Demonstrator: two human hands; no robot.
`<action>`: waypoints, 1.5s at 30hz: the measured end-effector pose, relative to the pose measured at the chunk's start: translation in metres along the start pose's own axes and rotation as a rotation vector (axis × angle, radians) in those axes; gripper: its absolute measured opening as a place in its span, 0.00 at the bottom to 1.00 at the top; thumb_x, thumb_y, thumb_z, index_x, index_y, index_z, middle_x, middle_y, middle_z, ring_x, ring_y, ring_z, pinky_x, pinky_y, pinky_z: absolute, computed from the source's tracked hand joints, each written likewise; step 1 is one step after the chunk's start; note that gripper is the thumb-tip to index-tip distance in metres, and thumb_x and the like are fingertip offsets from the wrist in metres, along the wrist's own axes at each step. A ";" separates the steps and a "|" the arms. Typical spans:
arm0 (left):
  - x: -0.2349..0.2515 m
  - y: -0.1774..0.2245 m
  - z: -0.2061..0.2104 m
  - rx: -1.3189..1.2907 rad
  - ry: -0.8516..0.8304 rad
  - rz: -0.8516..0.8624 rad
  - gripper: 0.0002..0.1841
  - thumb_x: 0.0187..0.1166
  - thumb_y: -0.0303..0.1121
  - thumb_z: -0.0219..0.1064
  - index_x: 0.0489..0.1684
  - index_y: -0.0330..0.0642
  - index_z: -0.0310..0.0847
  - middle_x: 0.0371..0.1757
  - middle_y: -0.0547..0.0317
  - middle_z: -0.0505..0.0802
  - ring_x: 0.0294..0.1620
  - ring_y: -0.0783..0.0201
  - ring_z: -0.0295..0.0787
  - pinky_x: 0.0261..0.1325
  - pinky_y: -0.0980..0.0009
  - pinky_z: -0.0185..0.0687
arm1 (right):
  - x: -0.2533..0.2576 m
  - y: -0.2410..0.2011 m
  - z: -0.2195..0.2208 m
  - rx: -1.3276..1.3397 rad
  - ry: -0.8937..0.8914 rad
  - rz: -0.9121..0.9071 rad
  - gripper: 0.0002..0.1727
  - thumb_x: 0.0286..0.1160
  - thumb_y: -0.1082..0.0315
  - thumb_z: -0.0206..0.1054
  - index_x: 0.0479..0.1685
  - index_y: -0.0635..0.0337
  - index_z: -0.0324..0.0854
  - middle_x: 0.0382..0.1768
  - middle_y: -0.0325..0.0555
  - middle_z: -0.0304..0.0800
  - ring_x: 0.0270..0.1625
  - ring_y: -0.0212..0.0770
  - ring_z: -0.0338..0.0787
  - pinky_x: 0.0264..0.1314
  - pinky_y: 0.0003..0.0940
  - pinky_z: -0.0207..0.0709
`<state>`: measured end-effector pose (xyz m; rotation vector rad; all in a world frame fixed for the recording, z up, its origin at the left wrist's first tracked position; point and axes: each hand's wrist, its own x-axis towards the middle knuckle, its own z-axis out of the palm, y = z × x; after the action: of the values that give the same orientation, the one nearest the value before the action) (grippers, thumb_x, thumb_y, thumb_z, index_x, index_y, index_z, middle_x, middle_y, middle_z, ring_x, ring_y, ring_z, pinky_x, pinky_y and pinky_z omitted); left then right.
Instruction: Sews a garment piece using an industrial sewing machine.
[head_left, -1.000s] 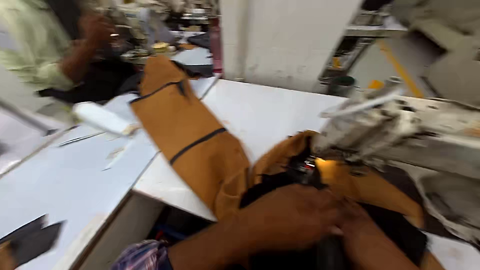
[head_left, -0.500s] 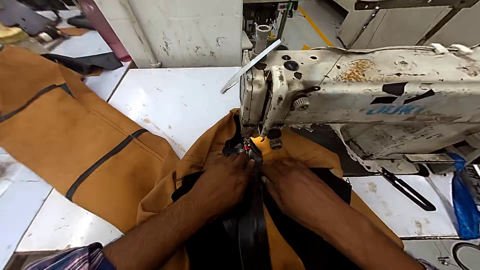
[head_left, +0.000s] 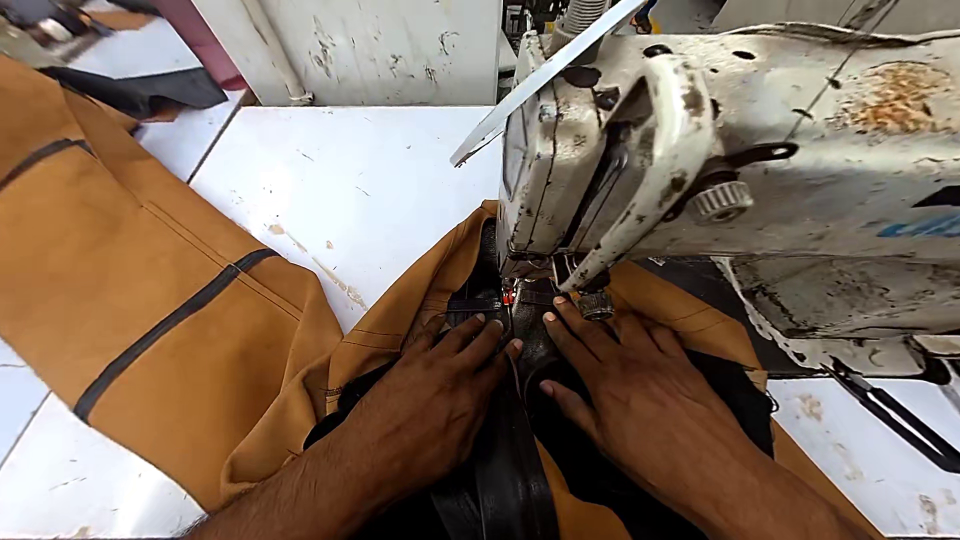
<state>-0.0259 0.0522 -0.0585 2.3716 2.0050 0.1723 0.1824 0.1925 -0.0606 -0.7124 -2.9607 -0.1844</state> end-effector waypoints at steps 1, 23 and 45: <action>0.002 -0.001 0.000 0.000 -0.002 -0.001 0.27 0.88 0.40 0.41 0.83 0.57 0.75 0.85 0.58 0.77 0.88 0.53 0.67 0.84 0.44 0.66 | 0.001 0.001 0.000 -0.005 0.000 -0.001 0.40 0.86 0.33 0.38 0.84 0.45 0.76 0.87 0.38 0.71 0.80 0.55 0.76 0.73 0.57 0.71; 0.017 -0.026 -0.008 0.067 0.052 0.235 0.23 0.82 0.27 0.48 0.68 0.48 0.84 0.68 0.53 0.89 0.73 0.53 0.84 0.75 0.57 0.79 | 0.028 0.024 0.002 0.013 0.070 -0.031 0.38 0.86 0.31 0.39 0.70 0.43 0.87 0.74 0.38 0.86 0.76 0.52 0.81 0.73 0.58 0.72; 0.043 -0.052 -0.019 0.085 0.044 0.259 0.21 0.81 0.26 0.53 0.65 0.53 0.86 0.60 0.54 0.91 0.70 0.53 0.86 0.71 0.53 0.81 | 0.062 0.031 -0.025 0.198 -0.302 0.167 0.39 0.86 0.32 0.45 0.58 0.56 0.88 0.60 0.55 0.92 0.71 0.57 0.86 0.78 0.59 0.70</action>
<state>-0.0722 0.1024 -0.0423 2.6977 1.7479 0.1488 0.1429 0.2446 -0.0260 -1.0333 -3.1111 0.2476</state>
